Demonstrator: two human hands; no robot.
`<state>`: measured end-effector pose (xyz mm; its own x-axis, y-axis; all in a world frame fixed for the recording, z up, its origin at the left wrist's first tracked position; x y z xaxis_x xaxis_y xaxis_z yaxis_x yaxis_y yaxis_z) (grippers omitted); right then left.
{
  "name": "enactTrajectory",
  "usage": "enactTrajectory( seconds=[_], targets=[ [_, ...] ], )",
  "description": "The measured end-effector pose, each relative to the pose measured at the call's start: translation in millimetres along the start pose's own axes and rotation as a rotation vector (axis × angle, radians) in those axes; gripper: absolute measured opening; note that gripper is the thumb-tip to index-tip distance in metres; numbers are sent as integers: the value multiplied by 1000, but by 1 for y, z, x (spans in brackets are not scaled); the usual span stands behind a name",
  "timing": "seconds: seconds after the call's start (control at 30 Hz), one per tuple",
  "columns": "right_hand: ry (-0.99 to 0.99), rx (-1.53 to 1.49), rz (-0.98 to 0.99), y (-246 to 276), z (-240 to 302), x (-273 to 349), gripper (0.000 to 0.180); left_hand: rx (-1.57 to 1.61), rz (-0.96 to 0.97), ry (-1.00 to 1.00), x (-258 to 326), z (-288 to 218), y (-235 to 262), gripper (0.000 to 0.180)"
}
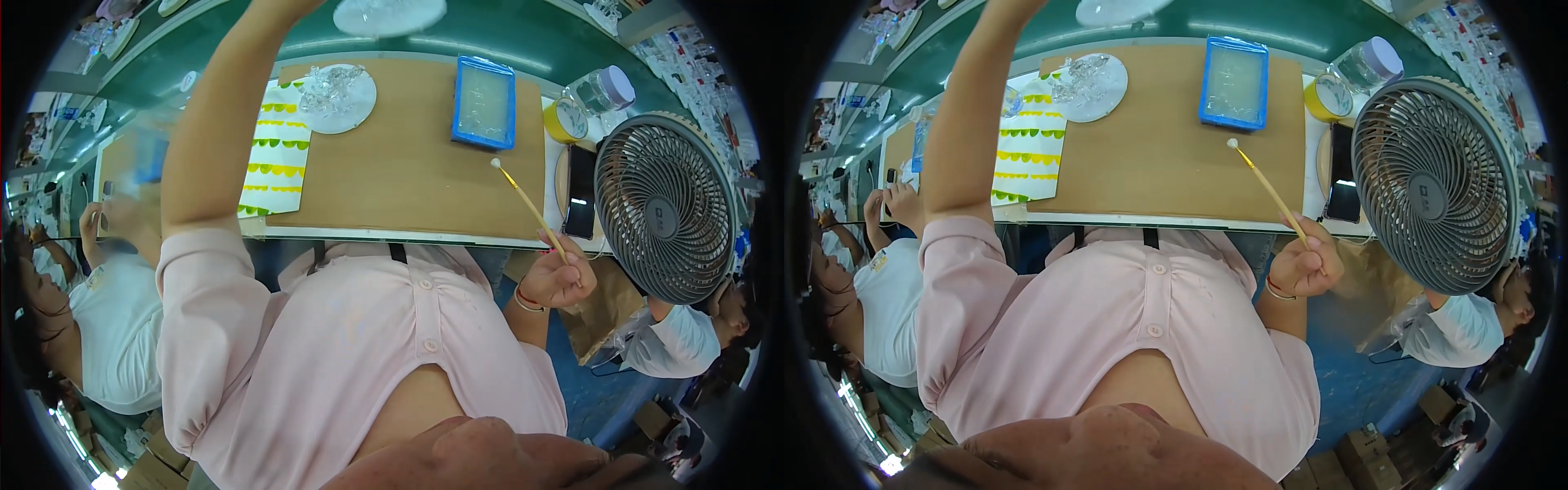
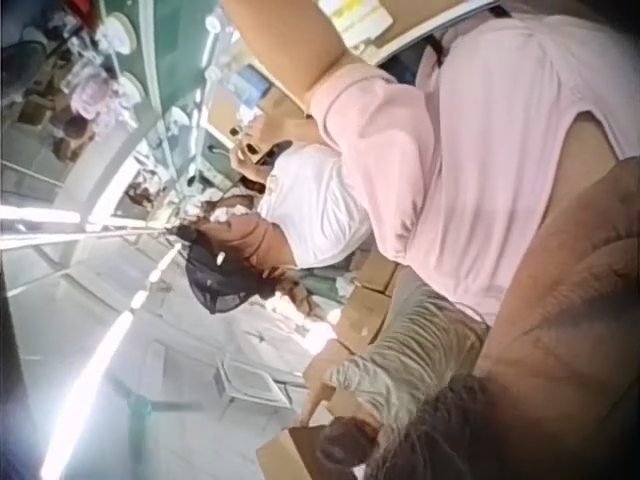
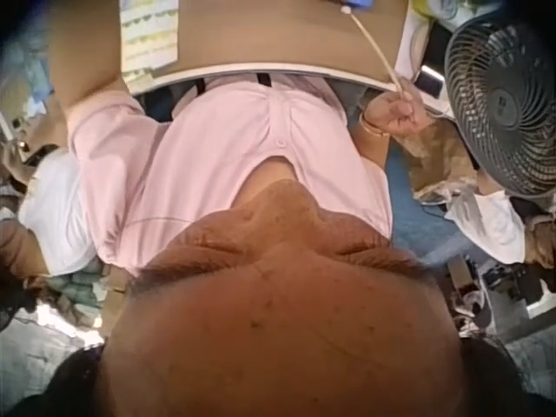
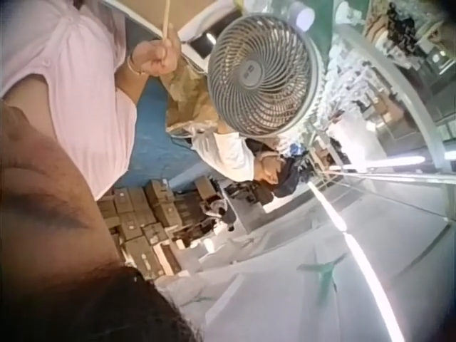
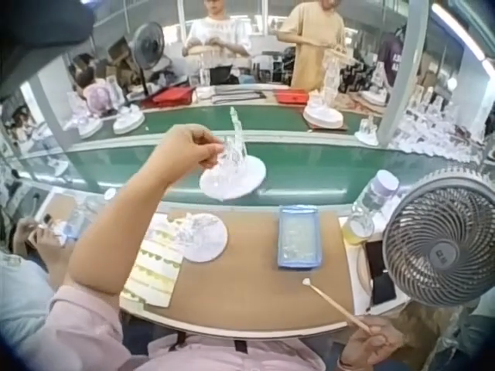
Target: Apply glue with a brush to small transparent plastic components and adhere them to a circular base.
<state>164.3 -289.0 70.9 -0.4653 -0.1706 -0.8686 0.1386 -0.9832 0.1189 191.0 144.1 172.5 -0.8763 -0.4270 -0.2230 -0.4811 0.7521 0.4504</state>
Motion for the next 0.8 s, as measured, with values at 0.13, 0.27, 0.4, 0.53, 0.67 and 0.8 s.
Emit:
enactTrajectory(
  seconds=[0.13, 0.27, 0.4, 0.53, 0.67, 0.8],
  targets=[
    [-34, -22, 44, -5, -9, 8, 28, -248, -201, 50, -61, 107, 5, 14],
    [-65, 17, 123, -12, -8, -1, 25, -629, -265, -1, -69, 181, -8, 25],
    [-89, 128, 256, -26, -16, -25, 22, 167, -5, 268, -61, 242, -11, 51],
    [-255, 159, 246, -36, -45, -34, 21, -204, 291, -96, 4, 92, -33, 22],
    [-412, 139, 287, -59, -67, -41, 17, -449, 608, -97, 69, 49, -33, 37],
    [-367, 221, 393, -84, -75, -42, 16, -816, 599, -167, 99, 40, -44, 34]
  ],
)
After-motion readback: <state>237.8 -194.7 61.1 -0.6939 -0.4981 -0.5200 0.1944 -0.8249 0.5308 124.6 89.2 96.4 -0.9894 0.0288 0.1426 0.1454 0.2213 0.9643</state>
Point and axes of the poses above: each hand's wrist, its own x-axis away from the middle knuckle, its own y-axis out of the back of the hand, z = x × y, the point moved 7 cm from there along -x, towards the middle knuckle, and after that the axes turned 3 degrees about z, right-handed, at the moved point
